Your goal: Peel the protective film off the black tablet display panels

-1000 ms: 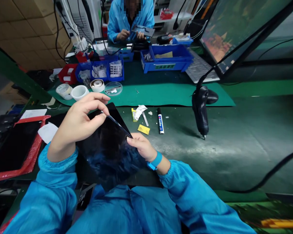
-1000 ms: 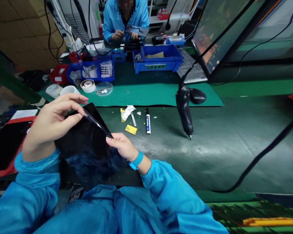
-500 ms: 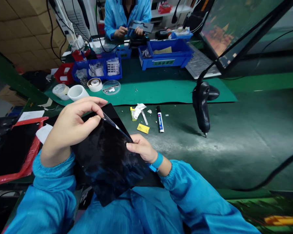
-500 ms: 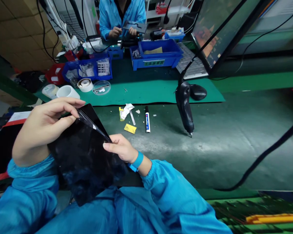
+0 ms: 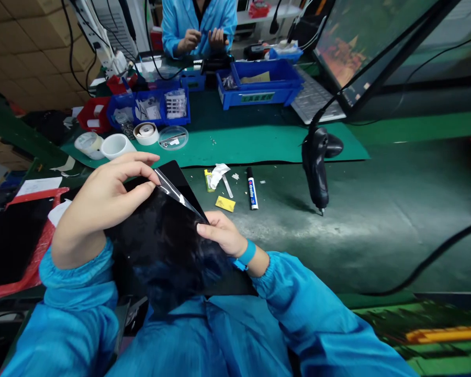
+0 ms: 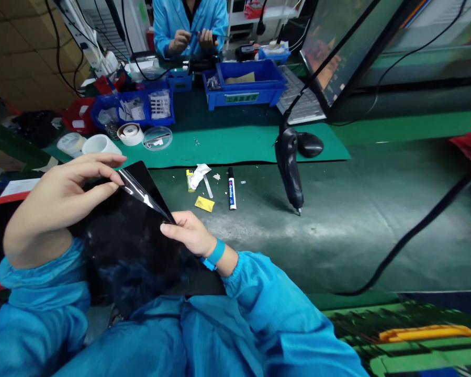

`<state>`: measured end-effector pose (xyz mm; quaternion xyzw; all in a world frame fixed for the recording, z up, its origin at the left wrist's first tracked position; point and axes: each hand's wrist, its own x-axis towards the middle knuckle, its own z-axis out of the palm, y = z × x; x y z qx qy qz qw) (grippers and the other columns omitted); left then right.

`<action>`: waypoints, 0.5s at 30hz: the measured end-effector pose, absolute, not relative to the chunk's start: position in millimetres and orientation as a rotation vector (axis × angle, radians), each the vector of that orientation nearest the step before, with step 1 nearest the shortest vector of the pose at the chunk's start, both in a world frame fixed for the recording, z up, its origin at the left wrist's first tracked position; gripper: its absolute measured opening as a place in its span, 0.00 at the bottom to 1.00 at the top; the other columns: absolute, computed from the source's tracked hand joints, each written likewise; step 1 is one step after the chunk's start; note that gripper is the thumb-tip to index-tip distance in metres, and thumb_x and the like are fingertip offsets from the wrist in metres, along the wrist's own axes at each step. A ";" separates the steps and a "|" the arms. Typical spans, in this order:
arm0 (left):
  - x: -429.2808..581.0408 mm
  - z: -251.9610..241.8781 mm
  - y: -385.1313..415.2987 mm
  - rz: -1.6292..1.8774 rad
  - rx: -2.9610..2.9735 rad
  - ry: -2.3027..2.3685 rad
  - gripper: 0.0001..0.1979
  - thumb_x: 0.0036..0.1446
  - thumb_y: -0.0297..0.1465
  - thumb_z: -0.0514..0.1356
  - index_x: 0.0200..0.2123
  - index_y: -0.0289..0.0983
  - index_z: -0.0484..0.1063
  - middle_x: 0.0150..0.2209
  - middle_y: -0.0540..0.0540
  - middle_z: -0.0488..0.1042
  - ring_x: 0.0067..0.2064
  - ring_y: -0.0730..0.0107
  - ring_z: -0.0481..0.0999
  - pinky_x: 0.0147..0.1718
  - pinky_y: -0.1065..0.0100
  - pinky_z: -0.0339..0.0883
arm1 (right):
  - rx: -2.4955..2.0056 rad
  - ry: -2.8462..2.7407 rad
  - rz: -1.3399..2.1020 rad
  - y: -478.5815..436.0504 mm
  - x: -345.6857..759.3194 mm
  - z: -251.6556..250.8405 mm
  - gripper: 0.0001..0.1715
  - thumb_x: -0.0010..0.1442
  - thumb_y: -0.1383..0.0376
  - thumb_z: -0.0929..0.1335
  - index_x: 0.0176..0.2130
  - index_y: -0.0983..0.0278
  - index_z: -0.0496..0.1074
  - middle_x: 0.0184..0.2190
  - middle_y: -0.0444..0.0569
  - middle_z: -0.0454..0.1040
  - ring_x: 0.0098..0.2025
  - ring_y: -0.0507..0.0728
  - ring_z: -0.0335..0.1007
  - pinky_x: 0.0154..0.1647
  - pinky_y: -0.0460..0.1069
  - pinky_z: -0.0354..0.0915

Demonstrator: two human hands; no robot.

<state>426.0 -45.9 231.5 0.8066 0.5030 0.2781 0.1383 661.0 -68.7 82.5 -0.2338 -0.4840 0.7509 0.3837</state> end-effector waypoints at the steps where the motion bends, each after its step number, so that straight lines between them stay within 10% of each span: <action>1: 424.0 230.7 -42.9 0.767 2.350 1.478 0.07 0.63 0.38 0.63 0.36 0.45 0.80 0.58 0.48 0.78 0.62 0.49 0.76 0.65 0.45 0.69 | -0.613 -1.232 1.893 -67.7 659.9 81.5 0.32 0.54 0.42 0.77 0.25 0.64 0.66 0.22 0.39 0.61 0.27 0.48 0.53 0.30 0.46 0.51; 11: 413.5 221.0 -20.8 0.661 2.310 1.444 0.08 0.63 0.39 0.62 0.38 0.47 0.82 0.46 0.49 0.84 0.49 0.54 0.82 0.51 0.56 0.75 | -0.503 -1.021 2.031 -66.9 650.1 72.2 0.25 0.51 0.50 0.81 0.38 0.65 0.77 0.31 0.42 0.75 0.33 0.50 0.67 0.38 0.45 0.65; 15: 413.4 222.5 -22.3 0.576 2.298 1.429 0.09 0.63 0.39 0.61 0.37 0.48 0.83 0.43 0.50 0.85 0.46 0.54 0.83 0.50 0.56 0.77 | -0.341 -0.942 2.193 -75.4 652.2 81.6 0.36 0.46 0.56 0.84 0.51 0.62 0.76 0.41 0.45 0.81 0.39 0.53 0.74 0.46 0.48 0.70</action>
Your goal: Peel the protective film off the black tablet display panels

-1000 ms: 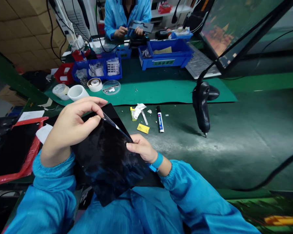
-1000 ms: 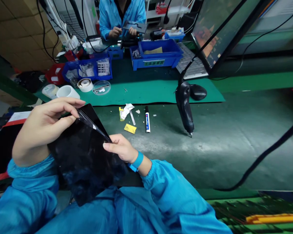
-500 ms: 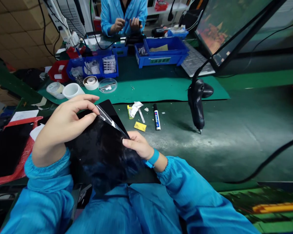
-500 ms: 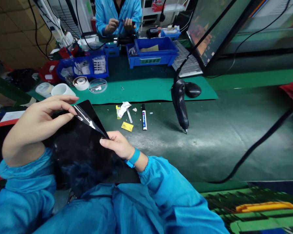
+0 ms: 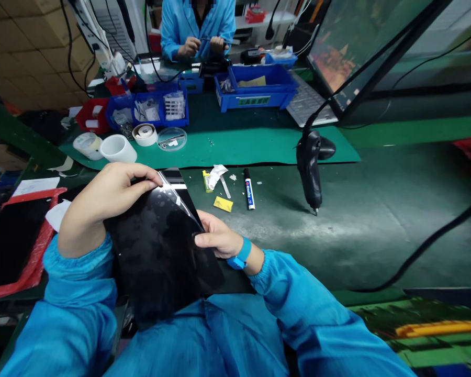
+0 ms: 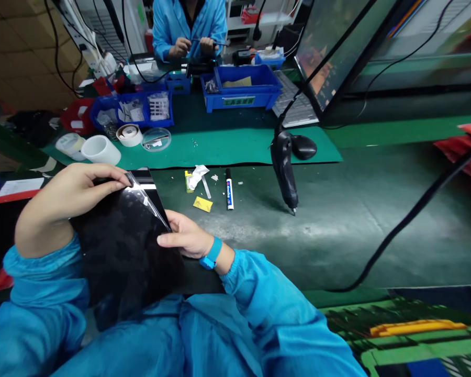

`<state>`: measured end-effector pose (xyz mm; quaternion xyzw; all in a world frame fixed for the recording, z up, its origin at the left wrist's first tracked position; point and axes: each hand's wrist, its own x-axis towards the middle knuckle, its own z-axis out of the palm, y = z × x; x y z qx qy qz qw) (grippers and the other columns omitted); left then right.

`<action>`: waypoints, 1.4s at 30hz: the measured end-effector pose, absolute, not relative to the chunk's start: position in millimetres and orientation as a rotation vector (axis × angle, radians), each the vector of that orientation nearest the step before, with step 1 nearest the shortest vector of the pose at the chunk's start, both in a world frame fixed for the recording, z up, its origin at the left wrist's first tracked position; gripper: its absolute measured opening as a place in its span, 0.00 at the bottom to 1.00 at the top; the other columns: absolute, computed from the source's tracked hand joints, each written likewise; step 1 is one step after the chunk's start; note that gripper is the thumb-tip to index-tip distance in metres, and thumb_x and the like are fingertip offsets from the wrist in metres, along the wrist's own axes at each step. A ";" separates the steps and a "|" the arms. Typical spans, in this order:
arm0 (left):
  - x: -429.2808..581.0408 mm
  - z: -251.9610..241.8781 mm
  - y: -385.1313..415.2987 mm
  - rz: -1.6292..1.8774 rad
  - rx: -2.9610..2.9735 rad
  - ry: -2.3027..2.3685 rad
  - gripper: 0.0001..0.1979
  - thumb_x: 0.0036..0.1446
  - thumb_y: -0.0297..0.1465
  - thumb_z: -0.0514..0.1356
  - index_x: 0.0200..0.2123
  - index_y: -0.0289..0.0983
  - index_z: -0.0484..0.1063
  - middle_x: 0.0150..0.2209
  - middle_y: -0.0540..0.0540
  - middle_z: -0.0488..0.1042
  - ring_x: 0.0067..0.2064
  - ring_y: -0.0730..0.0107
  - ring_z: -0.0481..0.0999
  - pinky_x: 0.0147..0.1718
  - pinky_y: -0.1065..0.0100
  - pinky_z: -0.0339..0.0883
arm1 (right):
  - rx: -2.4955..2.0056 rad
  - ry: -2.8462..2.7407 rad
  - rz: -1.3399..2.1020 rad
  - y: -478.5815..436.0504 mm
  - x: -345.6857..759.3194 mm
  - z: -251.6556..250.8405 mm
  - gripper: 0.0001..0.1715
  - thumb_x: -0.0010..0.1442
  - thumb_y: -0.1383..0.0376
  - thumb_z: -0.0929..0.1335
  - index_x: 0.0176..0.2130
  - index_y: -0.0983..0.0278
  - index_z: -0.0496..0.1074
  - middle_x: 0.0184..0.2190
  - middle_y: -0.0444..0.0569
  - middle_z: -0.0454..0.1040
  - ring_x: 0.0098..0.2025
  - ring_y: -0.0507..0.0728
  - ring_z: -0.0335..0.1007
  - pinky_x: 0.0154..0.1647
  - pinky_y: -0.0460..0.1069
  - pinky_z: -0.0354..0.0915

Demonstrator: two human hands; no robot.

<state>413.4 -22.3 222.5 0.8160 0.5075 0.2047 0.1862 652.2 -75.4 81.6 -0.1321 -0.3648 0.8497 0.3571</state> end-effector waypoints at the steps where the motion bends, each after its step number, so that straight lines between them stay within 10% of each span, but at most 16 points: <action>1: 413.7 223.4 -23.4 0.547 2.290 1.414 0.10 0.64 0.40 0.61 0.37 0.47 0.83 0.43 0.49 0.85 0.45 0.54 0.84 0.49 0.57 0.77 | -0.307 -0.937 2.230 -78.3 652.7 83.9 0.38 0.45 0.56 0.84 0.53 0.62 0.76 0.42 0.46 0.81 0.40 0.53 0.75 0.46 0.48 0.70; 15: 415.5 235.1 -48.7 0.336 2.381 1.081 0.12 0.69 0.36 0.59 0.39 0.46 0.84 0.49 0.52 0.85 0.48 0.62 0.85 0.46 0.66 0.77 | -0.035 -1.253 2.552 -87.0 670.3 79.4 0.41 0.44 0.50 0.85 0.50 0.68 0.78 0.39 0.51 0.83 0.39 0.56 0.79 0.41 0.49 0.74; 18: 415.5 235.2 -48.7 0.358 2.388 1.055 0.12 0.69 0.35 0.59 0.39 0.47 0.84 0.48 0.53 0.85 0.48 0.62 0.85 0.46 0.66 0.76 | -0.337 -1.554 2.223 -47.6 693.7 88.5 0.37 0.59 0.39 0.74 0.48 0.67 0.79 0.37 0.55 0.83 0.37 0.58 0.79 0.40 0.54 0.75; 22: 414.9 237.4 -52.0 0.364 2.404 1.027 0.12 0.70 0.35 0.58 0.39 0.46 0.84 0.49 0.53 0.85 0.50 0.61 0.85 0.48 0.66 0.76 | -1.276 -1.827 0.879 19.2 709.4 88.5 0.19 0.68 0.55 0.70 0.48 0.67 0.81 0.46 0.60 0.82 0.48 0.63 0.76 0.57 0.61 0.70; 25: 414.1 241.4 -55.8 0.390 2.419 1.036 0.12 0.69 0.35 0.58 0.39 0.47 0.83 0.48 0.54 0.85 0.49 0.62 0.85 0.47 0.67 0.76 | -1.639 -1.968 0.348 52.4 703.3 78.2 0.25 0.67 0.62 0.69 0.59 0.71 0.76 0.57 0.68 0.75 0.58 0.70 0.69 0.63 0.65 0.64; 42: 408.0 259.6 -68.8 0.477 2.384 1.151 0.10 0.67 0.31 0.60 0.39 0.48 0.83 0.49 0.57 0.84 0.54 0.63 0.83 0.54 0.72 0.75 | -1.524 -1.742 0.262 74.0 706.2 99.1 0.08 0.72 0.63 0.63 0.40 0.63 0.70 0.46 0.56 0.76 0.53 0.63 0.71 0.55 0.61 0.67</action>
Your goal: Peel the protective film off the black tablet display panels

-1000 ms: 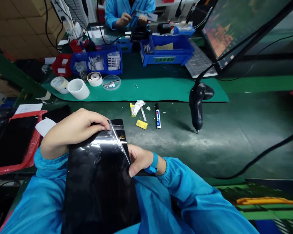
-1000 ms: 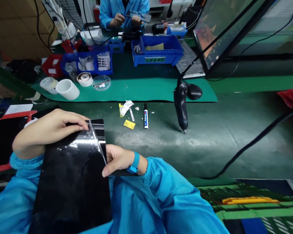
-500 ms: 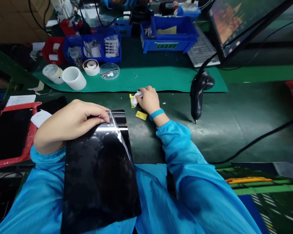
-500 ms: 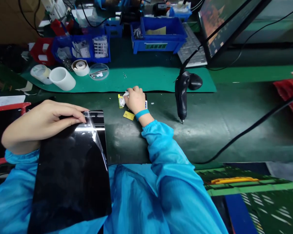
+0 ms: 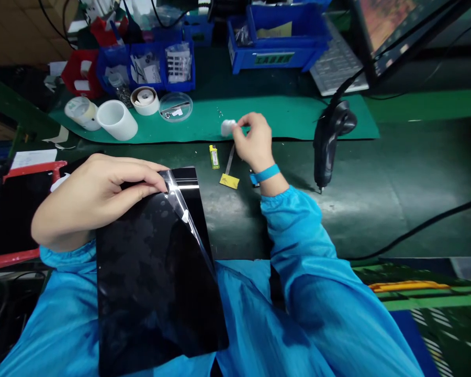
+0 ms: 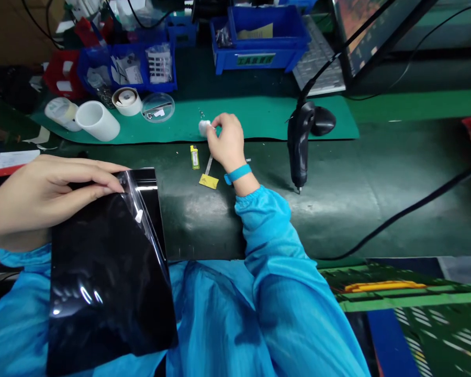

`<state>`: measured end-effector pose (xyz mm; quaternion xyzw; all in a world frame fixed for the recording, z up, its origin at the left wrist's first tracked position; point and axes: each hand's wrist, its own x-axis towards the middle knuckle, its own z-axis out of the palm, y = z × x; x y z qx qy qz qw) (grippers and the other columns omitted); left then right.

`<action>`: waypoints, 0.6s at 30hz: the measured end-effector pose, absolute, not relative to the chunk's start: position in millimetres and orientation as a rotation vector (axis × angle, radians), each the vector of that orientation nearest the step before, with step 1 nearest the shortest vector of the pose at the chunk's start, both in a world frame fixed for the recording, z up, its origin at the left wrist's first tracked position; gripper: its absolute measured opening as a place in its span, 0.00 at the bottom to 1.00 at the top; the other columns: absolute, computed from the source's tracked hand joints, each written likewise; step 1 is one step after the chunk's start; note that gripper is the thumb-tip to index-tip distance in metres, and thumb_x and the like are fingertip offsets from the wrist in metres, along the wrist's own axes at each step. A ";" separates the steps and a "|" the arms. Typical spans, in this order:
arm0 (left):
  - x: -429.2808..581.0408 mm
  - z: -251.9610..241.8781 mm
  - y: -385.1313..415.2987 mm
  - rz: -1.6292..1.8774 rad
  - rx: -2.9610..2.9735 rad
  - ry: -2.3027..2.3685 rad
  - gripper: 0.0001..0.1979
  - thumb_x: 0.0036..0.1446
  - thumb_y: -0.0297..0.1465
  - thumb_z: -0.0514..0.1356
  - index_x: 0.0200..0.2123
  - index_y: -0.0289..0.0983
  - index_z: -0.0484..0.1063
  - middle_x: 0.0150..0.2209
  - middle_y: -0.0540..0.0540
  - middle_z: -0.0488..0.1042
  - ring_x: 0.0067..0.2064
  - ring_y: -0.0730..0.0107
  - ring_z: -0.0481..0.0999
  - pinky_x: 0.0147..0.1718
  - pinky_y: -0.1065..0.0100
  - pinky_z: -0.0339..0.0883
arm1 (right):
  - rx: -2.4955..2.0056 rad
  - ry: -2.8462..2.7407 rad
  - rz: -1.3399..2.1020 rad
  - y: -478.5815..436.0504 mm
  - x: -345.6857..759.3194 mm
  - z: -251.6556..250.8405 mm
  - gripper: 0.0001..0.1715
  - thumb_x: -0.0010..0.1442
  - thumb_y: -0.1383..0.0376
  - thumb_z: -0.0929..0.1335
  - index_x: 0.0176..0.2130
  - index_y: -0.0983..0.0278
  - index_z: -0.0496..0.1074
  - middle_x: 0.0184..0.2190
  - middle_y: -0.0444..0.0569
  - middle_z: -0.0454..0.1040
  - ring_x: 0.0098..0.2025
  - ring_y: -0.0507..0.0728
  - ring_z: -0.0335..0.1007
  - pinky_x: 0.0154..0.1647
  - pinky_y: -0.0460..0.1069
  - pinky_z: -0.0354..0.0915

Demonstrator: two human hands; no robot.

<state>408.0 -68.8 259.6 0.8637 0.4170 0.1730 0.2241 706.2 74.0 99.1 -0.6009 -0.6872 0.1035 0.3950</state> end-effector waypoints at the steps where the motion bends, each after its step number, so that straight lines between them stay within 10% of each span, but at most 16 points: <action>1: 408.1 259.9 -69.3 0.493 2.373 1.156 0.10 0.67 0.31 0.61 0.39 0.48 0.83 0.49 0.58 0.84 0.53 0.64 0.83 0.54 0.72 0.75 | -1.408 -1.672 0.347 69.4 706.5 112.0 0.09 0.72 0.64 0.62 0.39 0.62 0.68 0.45 0.54 0.77 0.52 0.61 0.72 0.54 0.60 0.68; 9: 410.7 261.6 -74.3 0.625 2.297 1.224 0.08 0.66 0.32 0.64 0.38 0.48 0.84 0.51 0.58 0.84 0.51 0.70 0.84 0.55 0.73 0.76 | -0.632 -1.623 0.862 -22.9 702.6 199.6 0.13 0.66 0.66 0.71 0.34 0.57 0.63 0.29 0.43 0.74 0.31 0.54 0.74 0.34 0.52 0.71; 18: 412.8 265.1 -75.0 0.582 2.218 1.239 0.06 0.67 0.34 0.63 0.40 0.46 0.82 0.54 0.57 0.82 0.52 0.71 0.83 0.53 0.77 0.75 | -0.430 -2.250 0.766 -45.7 703.9 212.0 0.11 0.75 0.62 0.65 0.47 0.64 0.75 0.41 0.48 0.80 0.42 0.52 0.76 0.44 0.49 0.71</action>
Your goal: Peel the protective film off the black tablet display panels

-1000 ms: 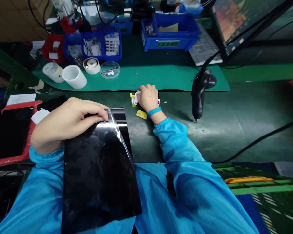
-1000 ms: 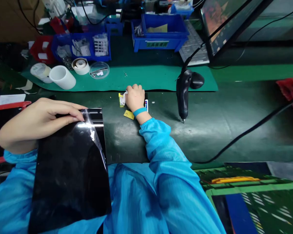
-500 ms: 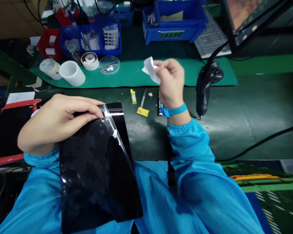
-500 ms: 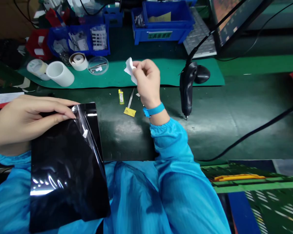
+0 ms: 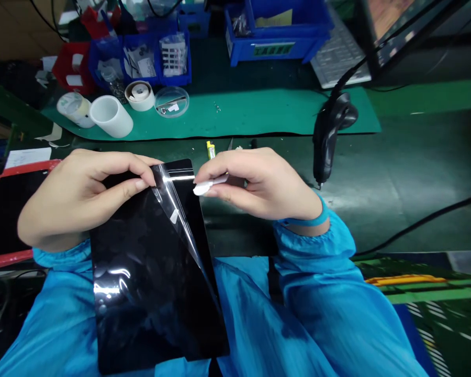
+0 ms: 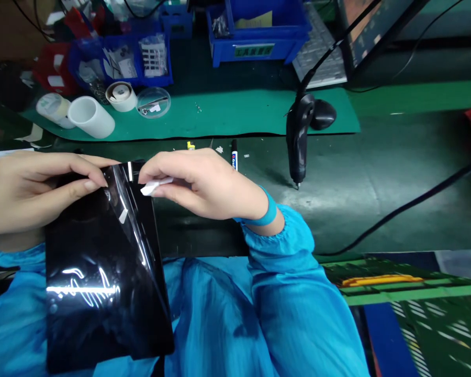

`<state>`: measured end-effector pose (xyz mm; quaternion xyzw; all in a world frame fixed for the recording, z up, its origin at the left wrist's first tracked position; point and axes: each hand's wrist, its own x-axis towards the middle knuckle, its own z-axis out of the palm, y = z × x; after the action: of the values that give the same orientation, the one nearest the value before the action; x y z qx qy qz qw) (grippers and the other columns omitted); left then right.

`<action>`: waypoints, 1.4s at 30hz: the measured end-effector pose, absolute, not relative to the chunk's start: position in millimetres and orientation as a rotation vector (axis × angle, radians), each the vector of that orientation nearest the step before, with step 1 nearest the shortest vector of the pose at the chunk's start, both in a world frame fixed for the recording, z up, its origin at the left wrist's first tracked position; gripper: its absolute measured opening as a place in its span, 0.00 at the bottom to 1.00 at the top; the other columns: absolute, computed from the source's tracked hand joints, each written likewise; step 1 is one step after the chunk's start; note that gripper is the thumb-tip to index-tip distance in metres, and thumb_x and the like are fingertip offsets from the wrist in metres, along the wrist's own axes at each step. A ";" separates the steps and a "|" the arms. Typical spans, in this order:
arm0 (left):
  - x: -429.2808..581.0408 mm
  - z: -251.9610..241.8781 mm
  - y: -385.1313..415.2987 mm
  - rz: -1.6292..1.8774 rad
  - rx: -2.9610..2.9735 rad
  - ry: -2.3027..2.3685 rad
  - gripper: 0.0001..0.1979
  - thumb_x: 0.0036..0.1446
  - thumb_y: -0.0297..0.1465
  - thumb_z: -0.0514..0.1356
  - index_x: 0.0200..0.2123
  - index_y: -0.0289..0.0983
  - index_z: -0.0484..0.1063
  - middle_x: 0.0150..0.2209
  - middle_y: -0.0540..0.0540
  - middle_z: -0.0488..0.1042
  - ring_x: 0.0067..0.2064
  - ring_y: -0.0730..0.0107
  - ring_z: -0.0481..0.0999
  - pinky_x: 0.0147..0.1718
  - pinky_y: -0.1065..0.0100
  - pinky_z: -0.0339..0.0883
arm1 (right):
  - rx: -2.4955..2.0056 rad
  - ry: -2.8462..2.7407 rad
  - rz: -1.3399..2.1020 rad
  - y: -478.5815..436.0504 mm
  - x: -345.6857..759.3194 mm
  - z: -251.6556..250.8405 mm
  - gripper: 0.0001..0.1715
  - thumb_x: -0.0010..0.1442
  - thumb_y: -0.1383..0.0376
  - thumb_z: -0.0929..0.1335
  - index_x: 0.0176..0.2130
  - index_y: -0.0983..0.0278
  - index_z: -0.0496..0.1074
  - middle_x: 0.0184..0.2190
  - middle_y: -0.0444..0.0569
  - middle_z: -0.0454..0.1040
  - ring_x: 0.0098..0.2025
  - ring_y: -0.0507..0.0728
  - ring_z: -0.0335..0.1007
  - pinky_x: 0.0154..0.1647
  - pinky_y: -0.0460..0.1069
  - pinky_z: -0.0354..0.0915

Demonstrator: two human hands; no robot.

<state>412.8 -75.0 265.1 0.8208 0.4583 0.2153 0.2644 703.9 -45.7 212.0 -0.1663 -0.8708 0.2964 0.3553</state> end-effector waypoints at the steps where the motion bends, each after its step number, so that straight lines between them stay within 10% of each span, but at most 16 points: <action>1: 412.6 264.9 -75.3 0.583 2.215 1.243 0.06 0.67 0.34 0.63 0.40 0.47 0.82 0.53 0.57 0.82 0.53 0.70 0.83 0.53 0.76 0.75 | -0.428 -2.266 0.766 -46.1 703.1 211.6 0.12 0.75 0.61 0.65 0.47 0.64 0.75 0.41 0.48 0.80 0.42 0.52 0.76 0.44 0.49 0.71; 19: 413.4 263.7 -78.0 0.615 2.162 1.268 0.05 0.64 0.37 0.64 0.39 0.47 0.81 0.52 0.56 0.83 0.53 0.60 0.83 0.54 0.69 0.78 | 0.164 -2.652 0.983 -71.7 709.2 227.2 0.08 0.72 0.66 0.68 0.44 0.61 0.80 0.36 0.47 0.80 0.39 0.52 0.76 0.45 0.48 0.69; 31: 413.0 263.2 -76.1 0.588 2.200 1.257 0.07 0.65 0.38 0.63 0.38 0.47 0.82 0.50 0.56 0.84 0.51 0.61 0.84 0.52 0.69 0.77 | -0.503 -2.310 0.559 -64.1 695.9 212.2 0.11 0.73 0.65 0.67 0.41 0.64 0.79 0.36 0.49 0.79 0.38 0.53 0.75 0.38 0.49 0.65; 42: 414.9 265.4 -82.7 0.732 2.041 1.289 0.05 0.62 0.37 0.65 0.37 0.46 0.81 0.50 0.55 0.83 0.51 0.59 0.83 0.54 0.65 0.79 | 0.439 -2.823 1.065 -88.2 719.5 236.3 0.12 0.70 0.65 0.69 0.34 0.60 0.80 0.30 0.45 0.78 0.35 0.54 0.75 0.36 0.51 0.65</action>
<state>414.9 -82.7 265.4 0.7706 0.4866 0.2765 0.3048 719.5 -88.2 236.3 0.1438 -0.9249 0.3489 0.0464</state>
